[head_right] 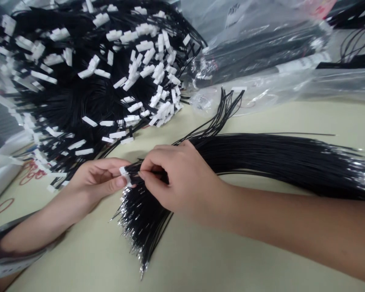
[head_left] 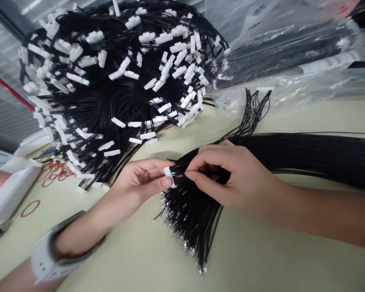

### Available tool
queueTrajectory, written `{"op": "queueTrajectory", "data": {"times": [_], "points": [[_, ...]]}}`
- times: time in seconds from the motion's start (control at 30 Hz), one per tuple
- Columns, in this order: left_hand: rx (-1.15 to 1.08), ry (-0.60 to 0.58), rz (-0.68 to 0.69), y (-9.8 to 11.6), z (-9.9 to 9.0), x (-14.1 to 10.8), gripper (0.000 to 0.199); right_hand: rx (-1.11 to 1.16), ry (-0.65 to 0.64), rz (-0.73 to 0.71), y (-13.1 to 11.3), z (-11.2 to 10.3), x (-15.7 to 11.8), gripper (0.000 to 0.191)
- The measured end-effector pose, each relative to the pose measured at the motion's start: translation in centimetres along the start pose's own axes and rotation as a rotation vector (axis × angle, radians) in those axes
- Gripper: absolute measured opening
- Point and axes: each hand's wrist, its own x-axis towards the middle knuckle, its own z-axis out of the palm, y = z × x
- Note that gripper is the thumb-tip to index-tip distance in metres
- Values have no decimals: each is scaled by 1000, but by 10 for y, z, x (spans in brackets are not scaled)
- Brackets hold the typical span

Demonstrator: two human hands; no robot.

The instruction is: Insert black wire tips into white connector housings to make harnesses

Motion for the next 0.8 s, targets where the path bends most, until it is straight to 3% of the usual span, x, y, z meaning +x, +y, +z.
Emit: {"op": "queueTrajectory", "data": {"times": [0.23,0.57,0.8], "points": [[-4,-26,18,0,0,-1,21,4,13,33,-1,1,2,7],[128,70,20,0,2,-2,21,5,-9,54,-2,0,2,10],[150,22,31,-1,-1,-2,20,-4,-9,5,1,1,1,7]]}}
